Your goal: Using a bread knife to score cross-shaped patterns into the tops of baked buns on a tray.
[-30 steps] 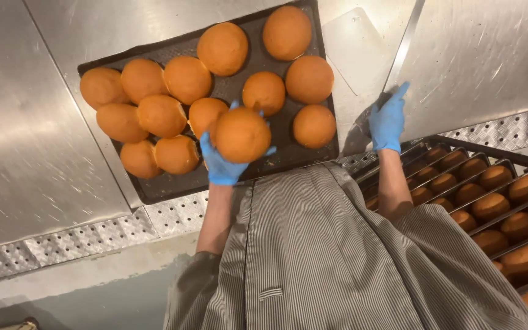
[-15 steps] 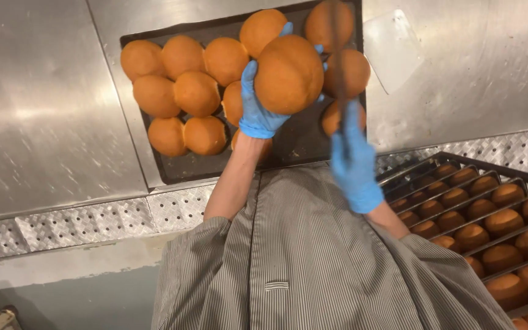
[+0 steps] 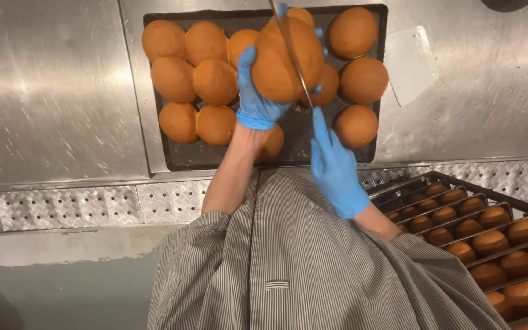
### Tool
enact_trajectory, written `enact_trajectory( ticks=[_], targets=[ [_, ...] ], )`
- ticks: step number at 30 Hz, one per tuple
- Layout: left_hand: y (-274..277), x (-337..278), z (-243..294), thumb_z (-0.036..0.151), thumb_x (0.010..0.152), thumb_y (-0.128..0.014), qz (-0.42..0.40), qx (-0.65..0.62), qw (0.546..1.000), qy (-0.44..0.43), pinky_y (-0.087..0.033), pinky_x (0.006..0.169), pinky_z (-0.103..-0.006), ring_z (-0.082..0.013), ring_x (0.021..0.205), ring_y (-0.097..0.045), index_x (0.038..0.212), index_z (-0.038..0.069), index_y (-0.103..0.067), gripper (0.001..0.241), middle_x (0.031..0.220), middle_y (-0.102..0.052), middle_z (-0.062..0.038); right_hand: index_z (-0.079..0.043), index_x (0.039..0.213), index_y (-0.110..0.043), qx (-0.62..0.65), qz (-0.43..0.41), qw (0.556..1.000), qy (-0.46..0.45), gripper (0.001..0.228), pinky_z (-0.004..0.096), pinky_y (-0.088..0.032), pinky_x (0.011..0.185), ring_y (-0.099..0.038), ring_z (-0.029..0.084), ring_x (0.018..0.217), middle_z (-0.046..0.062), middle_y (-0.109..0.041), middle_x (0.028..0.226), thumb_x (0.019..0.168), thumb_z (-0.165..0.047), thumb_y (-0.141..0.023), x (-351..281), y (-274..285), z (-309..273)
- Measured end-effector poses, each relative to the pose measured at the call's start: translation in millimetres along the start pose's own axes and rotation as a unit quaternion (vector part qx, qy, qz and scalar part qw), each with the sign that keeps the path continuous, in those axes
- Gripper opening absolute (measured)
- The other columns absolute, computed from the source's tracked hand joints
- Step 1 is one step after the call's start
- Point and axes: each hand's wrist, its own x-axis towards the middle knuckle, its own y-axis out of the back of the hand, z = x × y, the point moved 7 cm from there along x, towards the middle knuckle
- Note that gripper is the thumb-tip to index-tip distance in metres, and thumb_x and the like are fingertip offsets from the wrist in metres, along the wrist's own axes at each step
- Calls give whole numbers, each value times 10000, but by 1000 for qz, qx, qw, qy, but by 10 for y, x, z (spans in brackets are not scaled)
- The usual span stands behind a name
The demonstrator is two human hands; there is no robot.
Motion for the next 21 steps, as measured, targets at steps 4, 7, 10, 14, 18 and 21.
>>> enact_trajectory(
  ticks=[4, 7, 10, 14, 18, 21],
  targets=[
    [-124, -52, 42, 409, 885, -698, -9, 17, 1000, 17, -523, 1097, -637, -401, 1410, -518, 1614, 88, -343, 872, 1576, -467, -200, -13, 1570, -339, 1, -24, 1000, -2, 685, 374, -481, 504, -559, 244, 566, 196, -649, 972, 938, 38, -599, -219, -52, 77],
    [109, -64, -23, 302, 913, -748, 25, 36, 998, -45, -547, 1047, -584, -325, 1171, -665, 1384, 68, -569, 555, 1324, -663, -145, -43, 1574, -338, 26, 29, 999, 38, 666, 465, -503, 592, -643, 384, 716, 258, -675, 1178, 956, 62, -564, 318, 73, -151],
    [-64, -33, 194, 413, 952, -694, -3, 46, 998, -51, -570, 1064, -565, -300, 1240, -654, 1446, 90, -563, 605, 1404, -645, -137, -72, 1604, -295, 10, 9, 999, 40, 662, 436, -486, 556, -583, 331, 640, 204, -650, 1081, 1001, 25, -550, 277, -49, -188],
    [-182, -72, 312, 447, 946, -704, -12, 49, 998, -47, -589, 1053, -582, -313, 1274, -657, 1486, 93, -538, 667, 1426, -642, -134, 1, 1556, -346, -8, -41, 999, 10, 634, 385, -469, 490, -533, 257, 525, 184, -611, 991, 974, 13, -594, -4, -169, -43],
    [-95, -34, 260, 397, 946, -720, -13, 48, 997, -53, -584, 1054, -522, -295, 1218, -672, 1423, 97, -575, 582, 1368, -666, -123, -44, 1587, -332, -24, 4, 999, 39, 643, 428, -455, 517, -538, 307, 572, 187, -628, 1016, 999, 11, -587, 259, -99, -149],
    [-225, -63, 442, 466, 962, -693, -38, 62, 996, -44, -515, 1117, -664, -292, 1304, -629, 1446, 159, -577, 585, 1424, -642, -77, -39, 1550, -394, -59, 11, 997, 55, 606, 424, -461, 502, -548, 316, 545, 196, -646, 1042, 983, 1, -605, 134, -122, -89]
  ],
)
